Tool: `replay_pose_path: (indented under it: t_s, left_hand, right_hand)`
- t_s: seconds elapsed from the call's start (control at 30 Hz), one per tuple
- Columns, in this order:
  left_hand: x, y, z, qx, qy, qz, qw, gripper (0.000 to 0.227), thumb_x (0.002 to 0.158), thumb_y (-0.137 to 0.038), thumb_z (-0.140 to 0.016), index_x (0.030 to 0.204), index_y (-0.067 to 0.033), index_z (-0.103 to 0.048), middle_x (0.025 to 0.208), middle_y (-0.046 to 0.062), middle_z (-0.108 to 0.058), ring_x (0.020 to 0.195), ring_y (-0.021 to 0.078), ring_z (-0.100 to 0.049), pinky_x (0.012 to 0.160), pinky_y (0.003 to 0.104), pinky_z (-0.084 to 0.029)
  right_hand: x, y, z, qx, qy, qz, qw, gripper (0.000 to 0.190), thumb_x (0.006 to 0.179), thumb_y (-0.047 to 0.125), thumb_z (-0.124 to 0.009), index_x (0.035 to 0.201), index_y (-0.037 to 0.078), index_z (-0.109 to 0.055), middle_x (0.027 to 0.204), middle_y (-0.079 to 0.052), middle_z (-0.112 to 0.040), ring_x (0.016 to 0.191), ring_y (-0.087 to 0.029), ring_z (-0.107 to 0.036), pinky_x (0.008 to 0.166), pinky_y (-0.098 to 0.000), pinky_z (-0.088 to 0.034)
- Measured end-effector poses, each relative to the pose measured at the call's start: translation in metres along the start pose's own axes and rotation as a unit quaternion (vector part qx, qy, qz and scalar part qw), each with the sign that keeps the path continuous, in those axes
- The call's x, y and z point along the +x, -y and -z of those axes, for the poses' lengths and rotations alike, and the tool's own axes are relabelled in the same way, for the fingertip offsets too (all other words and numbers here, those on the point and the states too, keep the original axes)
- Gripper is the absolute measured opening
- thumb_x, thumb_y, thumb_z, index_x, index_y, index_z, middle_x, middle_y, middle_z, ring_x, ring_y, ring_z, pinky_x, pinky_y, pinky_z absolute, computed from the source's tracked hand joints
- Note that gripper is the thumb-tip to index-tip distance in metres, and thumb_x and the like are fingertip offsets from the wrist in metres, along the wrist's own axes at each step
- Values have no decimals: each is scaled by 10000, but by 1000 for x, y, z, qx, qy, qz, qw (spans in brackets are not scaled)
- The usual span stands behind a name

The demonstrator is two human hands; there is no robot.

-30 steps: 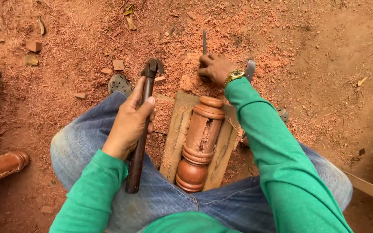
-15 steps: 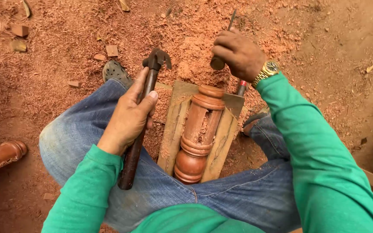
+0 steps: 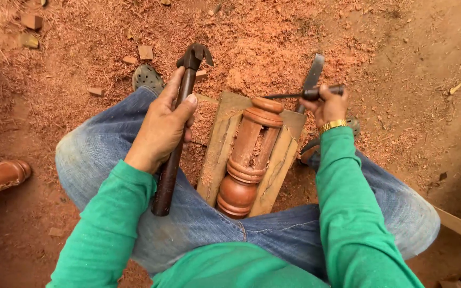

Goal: The person carves a decorative furniture leg using a hammer and chisel.

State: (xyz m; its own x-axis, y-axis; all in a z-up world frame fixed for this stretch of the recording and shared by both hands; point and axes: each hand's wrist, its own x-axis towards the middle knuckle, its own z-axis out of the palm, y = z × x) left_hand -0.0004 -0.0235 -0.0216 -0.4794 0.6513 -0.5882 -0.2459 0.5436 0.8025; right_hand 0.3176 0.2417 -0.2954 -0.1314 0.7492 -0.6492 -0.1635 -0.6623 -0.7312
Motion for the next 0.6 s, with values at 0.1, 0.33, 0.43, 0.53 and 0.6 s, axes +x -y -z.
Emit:
replay_pose_path:
  t_s: [0.1, 0.33, 0.43, 0.53, 0.6]
  left_hand:
    - [4, -1, -1, -3, 3, -12, 1000, 622, 1050, -138, -540, 1621, -159, -293, 706, 84, -584, 435, 128, -585, 351, 230, -526]
    - [7, -3, -3, 13, -2, -5, 1000, 598, 1037, -138, -543, 1599, -161, -338, 676, 86, -582, 415, 149, -588, 342, 251, -521]
    - [8, -4, -6, 16, 3, -1, 1000, 604, 1044, -148, -536, 1606, -156, -316, 689, 86, -589, 429, 133, -590, 343, 246, -531]
    - [8, -3, -9, 16, -1, 2, 1000, 606, 1041, -150, -538, 1605, -155, -317, 691, 85, -587, 425, 134, -592, 339, 247, -533]
    - [11, -1, -10, 17, -5, 0, 1000, 604, 1040, -150, -541, 1604, -160, -324, 690, 82, -583, 420, 136, -590, 333, 249, -530]
  right_hand:
    - [8, -23, 7, -26, -18, -58, 998, 407, 1039, 82, -615, 1330, 107, -332, 1208, -303, -605, 1069, -526, -707, 801, -660, -694]
    - [35, -44, 4, 49, -23, -47, 997, 625, 1045, 48, -619, 1493, 183, -205, 1260, -298, -613, 1104, -491, -696, 842, -750, -587]
    - [52, -47, 4, 57, -49, -30, 997, 615, 1028, 51, -640, 1463, 212, -237, 1221, -275, -651, 1091, -495, -710, 825, -742, -622]
    - [68, -38, -31, 174, -91, 23, 980, 568, 1006, 30, -654, 1422, 199, -307, 1243, -301, -630, 1131, -520, -681, 863, -807, -606]
    - [78, -19, -61, 280, -123, 52, 951, 593, 994, 4, -645, 1440, 187, -300, 1276, -335, -601, 1137, -526, -678, 879, -831, -607]
